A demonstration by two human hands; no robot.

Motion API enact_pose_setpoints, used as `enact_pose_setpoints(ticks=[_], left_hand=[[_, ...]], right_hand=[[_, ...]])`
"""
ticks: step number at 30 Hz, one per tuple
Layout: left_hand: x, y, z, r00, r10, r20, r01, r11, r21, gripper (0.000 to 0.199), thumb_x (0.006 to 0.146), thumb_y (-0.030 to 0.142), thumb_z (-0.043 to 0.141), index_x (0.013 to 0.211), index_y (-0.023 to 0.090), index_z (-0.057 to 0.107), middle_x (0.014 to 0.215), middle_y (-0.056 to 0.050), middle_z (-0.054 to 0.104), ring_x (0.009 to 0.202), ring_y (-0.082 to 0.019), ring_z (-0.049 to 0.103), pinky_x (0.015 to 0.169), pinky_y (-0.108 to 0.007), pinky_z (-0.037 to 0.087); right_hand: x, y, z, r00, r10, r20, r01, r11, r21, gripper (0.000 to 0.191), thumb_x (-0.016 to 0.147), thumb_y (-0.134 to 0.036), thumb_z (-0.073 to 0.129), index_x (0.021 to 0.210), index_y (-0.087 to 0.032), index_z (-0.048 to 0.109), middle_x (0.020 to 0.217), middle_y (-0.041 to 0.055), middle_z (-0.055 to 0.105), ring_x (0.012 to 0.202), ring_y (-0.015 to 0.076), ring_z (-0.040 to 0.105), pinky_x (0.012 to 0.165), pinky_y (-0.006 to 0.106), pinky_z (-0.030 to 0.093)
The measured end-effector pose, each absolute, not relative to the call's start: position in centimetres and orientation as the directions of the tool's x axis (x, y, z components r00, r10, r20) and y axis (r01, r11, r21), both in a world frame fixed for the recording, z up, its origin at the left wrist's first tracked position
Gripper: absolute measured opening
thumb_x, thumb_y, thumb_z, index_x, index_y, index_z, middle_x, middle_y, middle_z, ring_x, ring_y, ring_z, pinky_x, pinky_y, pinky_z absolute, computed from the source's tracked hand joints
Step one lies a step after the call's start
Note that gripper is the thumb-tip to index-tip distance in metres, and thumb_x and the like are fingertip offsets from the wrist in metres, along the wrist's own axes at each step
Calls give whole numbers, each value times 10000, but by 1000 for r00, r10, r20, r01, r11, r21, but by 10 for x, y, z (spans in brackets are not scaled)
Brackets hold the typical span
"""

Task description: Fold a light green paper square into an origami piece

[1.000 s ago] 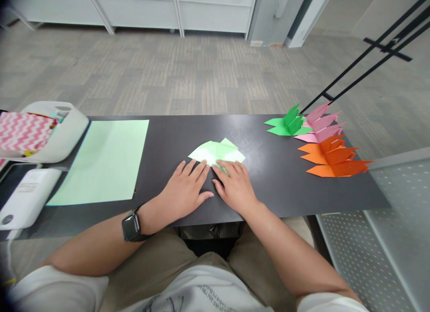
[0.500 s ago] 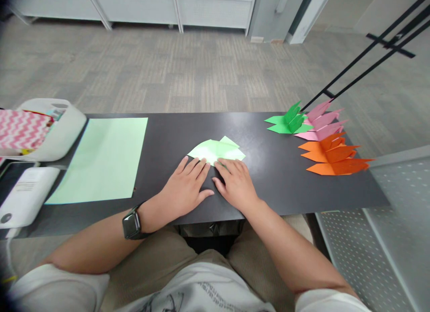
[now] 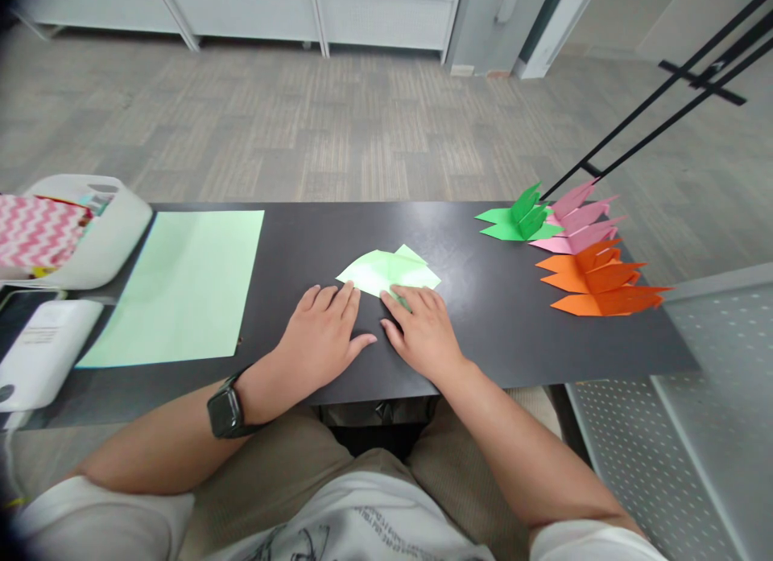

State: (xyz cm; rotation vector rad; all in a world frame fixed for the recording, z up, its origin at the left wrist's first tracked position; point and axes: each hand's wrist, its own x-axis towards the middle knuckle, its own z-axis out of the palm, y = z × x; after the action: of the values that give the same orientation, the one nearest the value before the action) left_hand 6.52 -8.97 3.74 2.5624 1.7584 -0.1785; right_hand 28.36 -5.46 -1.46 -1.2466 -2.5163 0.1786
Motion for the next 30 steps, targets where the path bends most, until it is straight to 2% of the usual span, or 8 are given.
enact_pose_setpoints(ticks=[5, 15, 18, 24, 27, 30], left_hand=[[63, -90, 44, 319, 938, -136, 941, -331, -76, 763, 1071, 579, 553, 1562, -4, 563, 1647, -276, 506, 1296, -415, 613, 1106, -541, 465], [63, -88, 46, 285, 949, -136, 951, -298, -84, 729, 1058, 567, 585, 1552, 31, 573, 1612, -262, 543, 1234, -400, 615, 1018, -503, 462], [64, -87, 48, 272, 951, -144, 953, -287, -93, 724, 1059, 552, 590, 1537, 9, 570, 1579, -268, 561, 1206, -397, 618, 994, -504, 463], [57, -82, 50, 209, 971, -119, 967, -224, -125, 658, 1054, 530, 605, 1427, -12, 618, 1351, -268, 664, 1121, -390, 633, 926, -495, 472], [51, -81, 55, 165, 983, -78, 975, -175, -140, 554, 1054, 513, 602, 1315, 29, 671, 1209, -245, 692, 1071, -388, 638, 905, -497, 478], [50, -84, 59, 215, 976, -44, 972, -219, -88, 448, 1066, 477, 583, 1228, 76, 699, 1191, -226, 694, 1075, -376, 646, 920, -493, 495]], right_hand=[[284, -55, -14, -567, 789, 236, 752, 613, -243, 447, 1070, -356, 607, 1496, -228, 657, 1497, 144, 662, 1343, 342, 585, 1165, 555, 451], [283, -54, -14, -571, 786, 238, 751, 617, -234, 457, 1071, -355, 596, 1516, -258, 643, 1487, 137, 662, 1334, 340, 584, 1173, 557, 443], [284, -54, -14, -572, 785, 235, 748, 618, -244, 470, 1067, -358, 602, 1527, -265, 636, 1497, 138, 657, 1342, 341, 579, 1175, 563, 442], [284, -55, -14, -570, 787, 234, 750, 615, -242, 458, 1074, -363, 594, 1514, -245, 642, 1495, 143, 659, 1342, 343, 577, 1179, 563, 436], [284, -55, -13, -571, 789, 227, 755, 614, -232, 451, 1082, -367, 579, 1508, -233, 643, 1490, 139, 662, 1340, 343, 578, 1182, 557, 431], [284, -55, -13, -570, 792, 217, 757, 609, -235, 455, 1081, -367, 575, 1519, -259, 633, 1496, 132, 656, 1339, 341, 578, 1180, 560, 429]])
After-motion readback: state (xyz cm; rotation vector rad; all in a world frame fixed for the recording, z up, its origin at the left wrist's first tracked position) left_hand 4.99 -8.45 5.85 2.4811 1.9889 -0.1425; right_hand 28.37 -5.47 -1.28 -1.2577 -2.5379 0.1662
